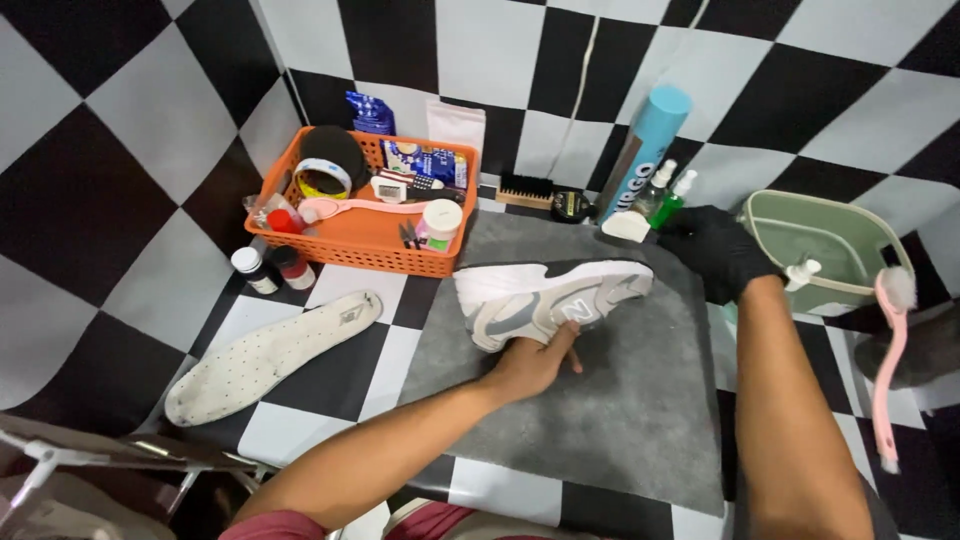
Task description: A person is cleaning a white sneaker using a cleaning spray and a microfiber cloth at a service counter.
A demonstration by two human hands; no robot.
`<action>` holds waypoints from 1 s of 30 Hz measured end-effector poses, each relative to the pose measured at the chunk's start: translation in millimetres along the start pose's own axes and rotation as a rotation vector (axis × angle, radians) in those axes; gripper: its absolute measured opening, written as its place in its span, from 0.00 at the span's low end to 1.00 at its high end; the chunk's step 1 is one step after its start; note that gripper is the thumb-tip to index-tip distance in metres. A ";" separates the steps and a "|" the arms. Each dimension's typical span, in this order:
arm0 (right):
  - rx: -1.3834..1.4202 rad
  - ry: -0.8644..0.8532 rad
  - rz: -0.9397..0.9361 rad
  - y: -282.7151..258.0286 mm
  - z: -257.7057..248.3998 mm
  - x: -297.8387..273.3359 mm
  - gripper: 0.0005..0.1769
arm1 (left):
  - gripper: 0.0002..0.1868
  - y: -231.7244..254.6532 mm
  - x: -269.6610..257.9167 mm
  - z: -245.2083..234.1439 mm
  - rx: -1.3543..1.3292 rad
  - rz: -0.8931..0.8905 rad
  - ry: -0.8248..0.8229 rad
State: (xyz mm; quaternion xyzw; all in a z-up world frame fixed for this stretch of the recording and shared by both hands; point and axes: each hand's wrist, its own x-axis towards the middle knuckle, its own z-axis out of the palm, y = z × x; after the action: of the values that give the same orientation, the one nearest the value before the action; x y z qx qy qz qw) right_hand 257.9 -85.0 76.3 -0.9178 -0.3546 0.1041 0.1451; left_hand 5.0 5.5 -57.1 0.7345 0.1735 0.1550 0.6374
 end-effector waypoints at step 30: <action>-0.200 -0.010 0.208 6.9 -45.2 -149.5 0.24 | 0.32 2.3 5.5 -4.1 0.026 -0.022 -0.030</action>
State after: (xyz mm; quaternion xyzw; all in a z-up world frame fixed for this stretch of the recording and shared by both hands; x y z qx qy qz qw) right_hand 166.8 -200.4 129.4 -0.9590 -0.2669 0.0872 0.0398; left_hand 8.2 11.3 -54.2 0.7432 0.1741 0.1346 0.6319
